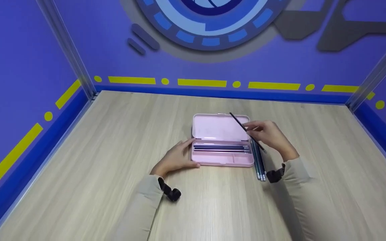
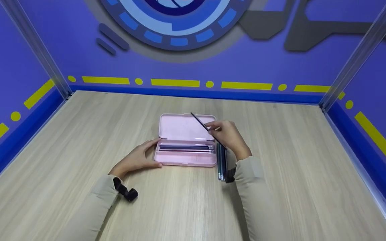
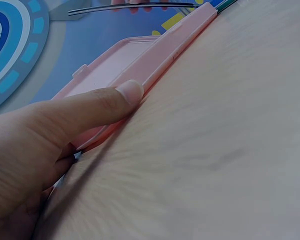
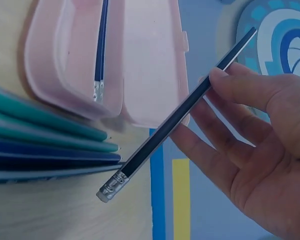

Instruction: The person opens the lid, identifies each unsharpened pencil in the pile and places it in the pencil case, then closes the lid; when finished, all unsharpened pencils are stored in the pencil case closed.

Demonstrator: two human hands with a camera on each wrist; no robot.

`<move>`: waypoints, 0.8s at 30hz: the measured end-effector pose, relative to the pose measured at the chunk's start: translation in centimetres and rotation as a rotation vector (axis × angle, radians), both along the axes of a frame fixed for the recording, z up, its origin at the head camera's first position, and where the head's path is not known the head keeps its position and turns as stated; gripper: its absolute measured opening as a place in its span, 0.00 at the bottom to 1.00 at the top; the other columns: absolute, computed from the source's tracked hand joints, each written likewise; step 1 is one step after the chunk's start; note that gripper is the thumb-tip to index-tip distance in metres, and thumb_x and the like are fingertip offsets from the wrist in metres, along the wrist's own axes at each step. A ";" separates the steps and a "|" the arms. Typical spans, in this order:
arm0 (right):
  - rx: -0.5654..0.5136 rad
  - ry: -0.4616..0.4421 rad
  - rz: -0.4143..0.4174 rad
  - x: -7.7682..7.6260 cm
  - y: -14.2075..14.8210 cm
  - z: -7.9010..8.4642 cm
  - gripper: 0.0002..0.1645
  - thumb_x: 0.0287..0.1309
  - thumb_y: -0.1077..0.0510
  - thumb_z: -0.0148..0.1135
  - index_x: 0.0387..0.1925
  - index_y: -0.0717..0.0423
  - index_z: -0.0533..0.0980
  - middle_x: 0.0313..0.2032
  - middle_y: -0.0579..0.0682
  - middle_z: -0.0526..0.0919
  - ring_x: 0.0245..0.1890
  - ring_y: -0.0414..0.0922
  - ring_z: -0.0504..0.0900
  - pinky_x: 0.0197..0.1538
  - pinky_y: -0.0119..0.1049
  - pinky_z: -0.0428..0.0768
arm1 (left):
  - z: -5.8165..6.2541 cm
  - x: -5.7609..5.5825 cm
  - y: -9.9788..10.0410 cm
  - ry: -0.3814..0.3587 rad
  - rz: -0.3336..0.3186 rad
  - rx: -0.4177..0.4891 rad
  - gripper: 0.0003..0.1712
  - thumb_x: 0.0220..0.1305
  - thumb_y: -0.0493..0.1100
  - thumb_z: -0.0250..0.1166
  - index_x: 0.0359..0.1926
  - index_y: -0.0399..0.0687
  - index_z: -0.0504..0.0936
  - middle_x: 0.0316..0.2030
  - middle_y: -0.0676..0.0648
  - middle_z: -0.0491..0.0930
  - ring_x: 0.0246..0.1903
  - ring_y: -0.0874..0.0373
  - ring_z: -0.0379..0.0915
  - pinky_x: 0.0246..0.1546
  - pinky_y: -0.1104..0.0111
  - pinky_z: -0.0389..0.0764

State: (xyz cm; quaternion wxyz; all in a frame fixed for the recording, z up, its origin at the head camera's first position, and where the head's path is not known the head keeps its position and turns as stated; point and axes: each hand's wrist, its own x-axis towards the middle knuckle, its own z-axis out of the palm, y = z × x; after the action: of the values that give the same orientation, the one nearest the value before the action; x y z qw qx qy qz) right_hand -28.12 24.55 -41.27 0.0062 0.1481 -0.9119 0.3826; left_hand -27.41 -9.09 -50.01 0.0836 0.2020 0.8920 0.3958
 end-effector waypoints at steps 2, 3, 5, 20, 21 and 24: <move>0.019 0.042 0.044 -0.1 -0.5 0.2 0.17 0.59 0.68 0.60 0.50 0.61 0.81 0.45 0.61 0.85 0.39 0.51 0.82 0.33 0.25 0.78 | 0.1 0.0 0.0 0.004 -0.004 0.003 0.60 0.38 0.59 0.79 0.73 0.58 0.59 0.69 0.35 0.61 0.71 0.36 0.51 0.70 0.45 0.56; 0.028 0.062 0.065 -0.2 -0.8 0.3 0.16 0.59 0.69 0.60 0.49 0.61 0.81 0.44 0.61 0.85 0.39 0.51 0.83 0.33 0.26 0.78 | 0.1 0.0 0.0 0.006 -0.005 0.002 0.60 0.38 0.59 0.79 0.73 0.57 0.59 0.69 0.35 0.61 0.70 0.36 0.51 0.70 0.45 0.56; 0.043 0.088 0.103 -0.2 -1.3 0.5 0.16 0.58 0.69 0.61 0.49 0.60 0.82 0.43 0.59 0.86 0.39 0.52 0.83 0.35 0.28 0.80 | 0.1 0.0 0.1 0.004 -0.004 -0.001 0.60 0.38 0.60 0.79 0.73 0.58 0.59 0.69 0.35 0.60 0.71 0.36 0.51 0.70 0.45 0.56; 0.134 0.126 0.264 -0.7 -4.7 0.7 0.15 0.56 0.71 0.62 0.46 0.61 0.83 0.37 0.57 0.87 0.38 0.50 0.84 0.44 0.45 0.83 | 0.0 -0.1 0.0 -0.001 0.001 -0.008 0.60 0.39 0.59 0.78 0.73 0.57 0.59 0.70 0.39 0.60 0.71 0.36 0.48 0.70 0.45 0.55; 0.139 0.123 0.266 -0.8 -4.9 0.6 0.15 0.56 0.70 0.62 0.46 0.60 0.83 0.37 0.56 0.87 0.38 0.49 0.84 0.44 0.45 0.83 | 0.1 0.0 0.0 -0.005 0.003 -0.010 0.60 0.39 0.59 0.78 0.73 0.57 0.59 0.71 0.39 0.60 0.72 0.36 0.47 0.70 0.45 0.54; 0.156 0.121 0.275 -0.8 -5.5 0.5 0.15 0.56 0.70 0.62 0.45 0.59 0.84 0.37 0.56 0.87 0.39 0.49 0.84 0.45 0.45 0.84 | 0.1 0.1 0.0 -0.012 0.007 -0.012 0.60 0.39 0.60 0.78 0.73 0.57 0.59 0.71 0.40 0.60 0.72 0.36 0.47 0.71 0.45 0.53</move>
State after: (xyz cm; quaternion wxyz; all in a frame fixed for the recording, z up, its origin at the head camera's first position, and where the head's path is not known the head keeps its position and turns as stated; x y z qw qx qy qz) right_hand -28.92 19.02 -40.75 -0.0030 0.2942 -0.9080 0.2982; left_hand -27.35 -9.10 -49.86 0.0886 0.1958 0.8945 0.3920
